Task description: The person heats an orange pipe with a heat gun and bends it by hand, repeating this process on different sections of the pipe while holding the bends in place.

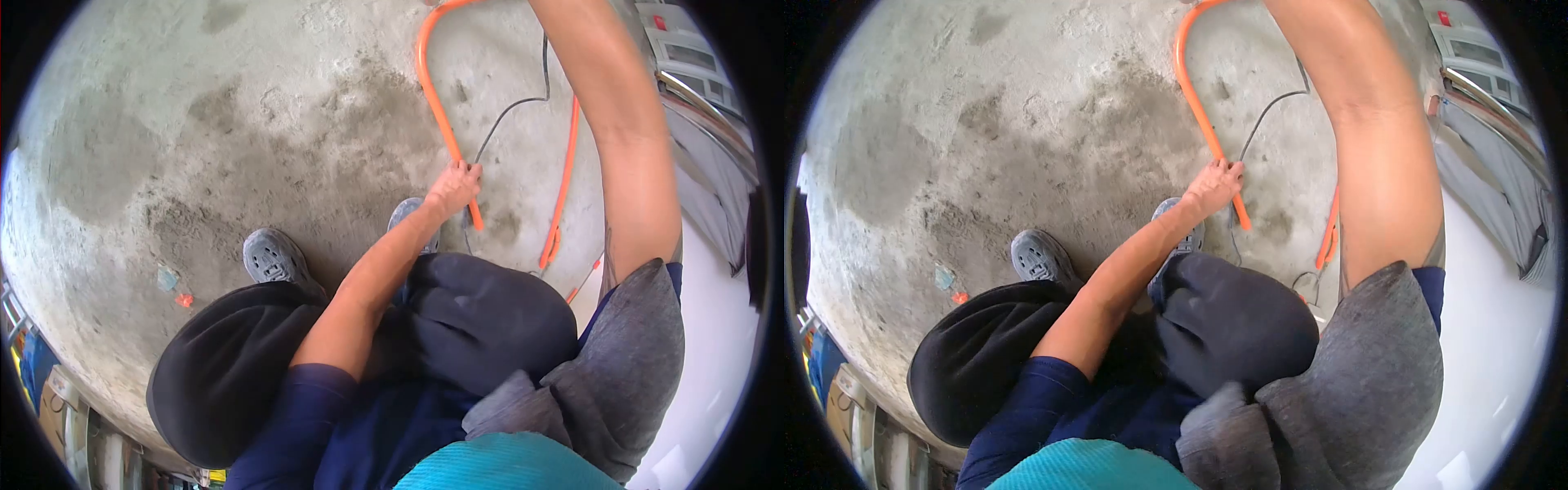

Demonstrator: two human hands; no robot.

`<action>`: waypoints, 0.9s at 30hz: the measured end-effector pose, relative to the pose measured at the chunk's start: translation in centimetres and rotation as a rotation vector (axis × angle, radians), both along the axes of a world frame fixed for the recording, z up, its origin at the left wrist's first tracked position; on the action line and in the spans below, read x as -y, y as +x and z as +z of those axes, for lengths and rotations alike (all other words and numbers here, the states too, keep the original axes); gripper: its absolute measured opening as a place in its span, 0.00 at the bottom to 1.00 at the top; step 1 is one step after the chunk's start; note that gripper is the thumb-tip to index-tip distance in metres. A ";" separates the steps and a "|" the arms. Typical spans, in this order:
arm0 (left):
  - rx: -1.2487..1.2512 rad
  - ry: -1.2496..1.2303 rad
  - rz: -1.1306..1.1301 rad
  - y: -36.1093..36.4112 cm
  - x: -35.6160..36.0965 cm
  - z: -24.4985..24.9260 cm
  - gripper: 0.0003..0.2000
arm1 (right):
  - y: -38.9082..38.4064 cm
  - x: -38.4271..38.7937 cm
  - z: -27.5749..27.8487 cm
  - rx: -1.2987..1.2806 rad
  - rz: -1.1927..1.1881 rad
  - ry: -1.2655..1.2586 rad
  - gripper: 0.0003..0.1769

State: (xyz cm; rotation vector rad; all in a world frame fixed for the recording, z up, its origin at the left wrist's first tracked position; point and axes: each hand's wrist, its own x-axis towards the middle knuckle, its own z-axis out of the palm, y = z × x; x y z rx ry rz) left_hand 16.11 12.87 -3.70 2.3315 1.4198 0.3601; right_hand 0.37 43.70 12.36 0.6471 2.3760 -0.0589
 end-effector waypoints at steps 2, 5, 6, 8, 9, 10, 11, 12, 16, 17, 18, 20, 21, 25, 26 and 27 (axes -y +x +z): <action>-0.014 -0.001 -0.015 0.1 0.0 0.0 0.09 | 0.1 0.0 0.1 -0.004 -0.010 -0.002 0.24; -0.025 -0.029 0.000 0.2 -0.1 -0.2 0.06 | 0.2 0.2 0.3 -0.014 -0.015 -0.005 0.24; -0.024 -0.036 -0.003 0.3 -0.2 -0.4 0.06 | 0.2 0.3 0.3 -0.014 -0.016 -0.006 0.24; -0.023 -0.038 -0.008 0.5 -0.1 -0.6 0.07 | 0.4 0.5 0.5 -0.022 -0.024 -0.005 0.24; -0.002 -0.039 -0.001 0.6 0.0 -0.6 0.07 | 0.3 0.5 0.6 -0.022 -0.024 -0.005 0.24; 0.017 -0.039 0.009 0.5 -0.1 -0.5 0.07 | 0.3 0.5 0.7 -0.025 -0.023 -0.005 0.24; 0.014 -0.036 0.010 0.4 -0.2 -0.4 0.07 | 0.3 0.6 0.8 -0.027 -0.021 -0.003 0.24; -0.008 -0.036 -0.002 0.4 -0.2 -0.3 0.07 | 0.2 0.6 0.8 -0.027 -0.020 -0.001 0.24; -0.001 -0.030 0.001 0.5 -0.1 -0.5 0.07 | -0.1 0.4 0.7 -0.019 -0.018 -0.005 0.24; -0.003 -0.030 0.006 0.5 -0.3 -0.6 0.07 | -0.3 0.3 0.6 -0.016 -0.013 -0.003 0.24; -0.004 -0.043 0.002 0.7 -0.2 -0.7 0.07 | -0.5 0.2 0.5 -0.011 -0.007 -0.007 0.24; -0.003 -0.062 0.003 0.6 -0.2 -0.7 0.07 | -0.9 -0.1 0.1 -0.003 0.000 -0.010 0.23; 0.002 -0.065 0.003 0.6 -0.2 -0.6 0.07 | -1.0 -0.2 -0.1 0.003 0.003 -0.012 0.23; 0.057 -0.044 0.054 0.7 0.1 -0.8 0.07 | -1.3 -0.5 -0.5 0.014 0.006 -0.017 0.23; 0.061 -0.050 0.053 0.6 0.1 -0.8 0.07 | -1.4 -0.6 -0.6 0.016 0.008 -0.020 0.23; 0.034 -0.042 0.047 0.6 0.1 -0.8 0.07 | -1.4 -0.7 -0.7 0.014 0.004 -0.020 0.23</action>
